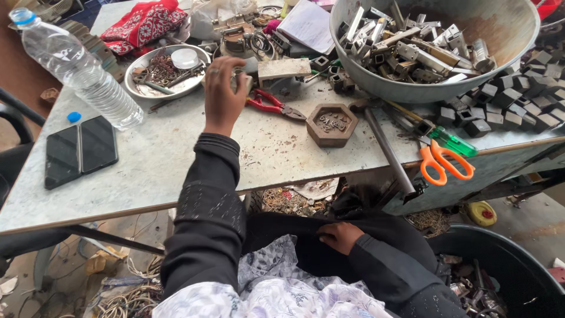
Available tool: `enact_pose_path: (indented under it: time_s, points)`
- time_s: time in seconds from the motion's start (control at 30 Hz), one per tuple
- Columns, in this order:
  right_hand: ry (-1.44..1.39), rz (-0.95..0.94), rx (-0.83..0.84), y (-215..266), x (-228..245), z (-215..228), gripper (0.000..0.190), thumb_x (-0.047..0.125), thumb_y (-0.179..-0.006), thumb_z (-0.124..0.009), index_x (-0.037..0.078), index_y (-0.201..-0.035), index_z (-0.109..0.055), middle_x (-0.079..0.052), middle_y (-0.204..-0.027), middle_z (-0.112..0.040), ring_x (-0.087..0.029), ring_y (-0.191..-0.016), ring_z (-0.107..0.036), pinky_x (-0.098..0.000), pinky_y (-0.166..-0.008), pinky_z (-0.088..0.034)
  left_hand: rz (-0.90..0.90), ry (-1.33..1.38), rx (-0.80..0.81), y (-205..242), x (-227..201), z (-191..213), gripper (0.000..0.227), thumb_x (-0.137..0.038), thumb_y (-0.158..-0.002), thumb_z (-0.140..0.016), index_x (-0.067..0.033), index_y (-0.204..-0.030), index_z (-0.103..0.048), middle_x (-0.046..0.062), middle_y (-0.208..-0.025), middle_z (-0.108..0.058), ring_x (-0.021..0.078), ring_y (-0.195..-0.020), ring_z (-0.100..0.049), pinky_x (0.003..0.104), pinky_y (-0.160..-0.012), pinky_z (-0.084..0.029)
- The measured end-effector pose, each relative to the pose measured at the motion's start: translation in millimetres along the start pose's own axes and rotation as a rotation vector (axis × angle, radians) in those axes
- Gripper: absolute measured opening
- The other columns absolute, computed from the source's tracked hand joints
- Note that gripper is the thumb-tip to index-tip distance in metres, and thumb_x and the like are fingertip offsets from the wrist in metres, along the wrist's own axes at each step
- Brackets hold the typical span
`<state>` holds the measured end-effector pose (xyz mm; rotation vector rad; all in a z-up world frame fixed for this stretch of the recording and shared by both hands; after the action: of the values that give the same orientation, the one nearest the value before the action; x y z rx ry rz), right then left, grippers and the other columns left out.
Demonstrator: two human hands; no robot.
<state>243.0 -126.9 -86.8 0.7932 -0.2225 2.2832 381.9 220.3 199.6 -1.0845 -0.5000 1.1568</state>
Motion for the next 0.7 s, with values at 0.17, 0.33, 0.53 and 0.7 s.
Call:
enact_pose_path:
  time_s: [0.17,0.33,0.53,0.7]
  points:
    - [-0.033,-0.025,0.016,7,-11,9,0.028,0.029,-0.09,-0.072,0.015,-0.113,-0.076,-0.012,-0.106,-0.077,-0.036,-0.094,-0.072,-0.0448,-0.082,-0.057,0.056,-0.145,0.116,25,19,-24,0.034,-0.009,-0.095,-0.072,-0.0126,-0.127,-0.061,0.01,-0.127,-0.063,0.0282,-0.126,-0.058,0.048,-0.116,-0.042]
    - [-0.06,-0.08,-0.037,17,-28,13,0.03,0.029,-0.087,-0.073,0.014,-0.113,-0.076,-0.013,-0.103,-0.077,-0.035,-0.094,-0.073,-0.0437,-0.082,-0.058,-0.164,0.045,0.33,35,-25,-43,0.038,-0.022,-0.089,-0.074,-0.0148,-0.126,-0.066,0.009,-0.129,-0.068,0.028,-0.13,-0.058,0.048,-0.115,-0.041]
    - [-0.142,-0.238,0.01,30,-41,13,0.028,0.026,-0.089,-0.072,0.014,-0.115,-0.074,-0.01,-0.092,-0.079,-0.027,-0.077,-0.077,-0.0389,-0.073,-0.06,-0.199,-0.062,0.512,32,-52,-48,0.048,-0.042,-0.084,-0.076,-0.0173,-0.126,-0.071,0.009,-0.123,-0.07,0.0332,-0.129,-0.053,0.053,-0.111,-0.035]
    - [-0.181,-0.286,0.026,36,-45,11,0.028,0.023,-0.09,-0.071,0.013,-0.117,-0.074,-0.008,-0.085,-0.08,-0.019,-0.07,-0.077,-0.0356,-0.068,-0.06,-0.113,-0.057,0.545,31,-54,-43,0.053,-0.051,-0.079,-0.08,-0.0159,-0.119,-0.076,0.011,-0.11,-0.068,0.033,-0.119,-0.054,0.052,-0.106,-0.037]
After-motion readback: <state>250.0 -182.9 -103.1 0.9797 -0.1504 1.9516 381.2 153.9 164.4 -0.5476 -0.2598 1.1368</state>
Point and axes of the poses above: each hand's wrist, its own y-axis away from the middle knuckle, its own z-axis out of the back of the hand, x = y × z, the point moved 6 cm from there along -y, towards the middle knuckle
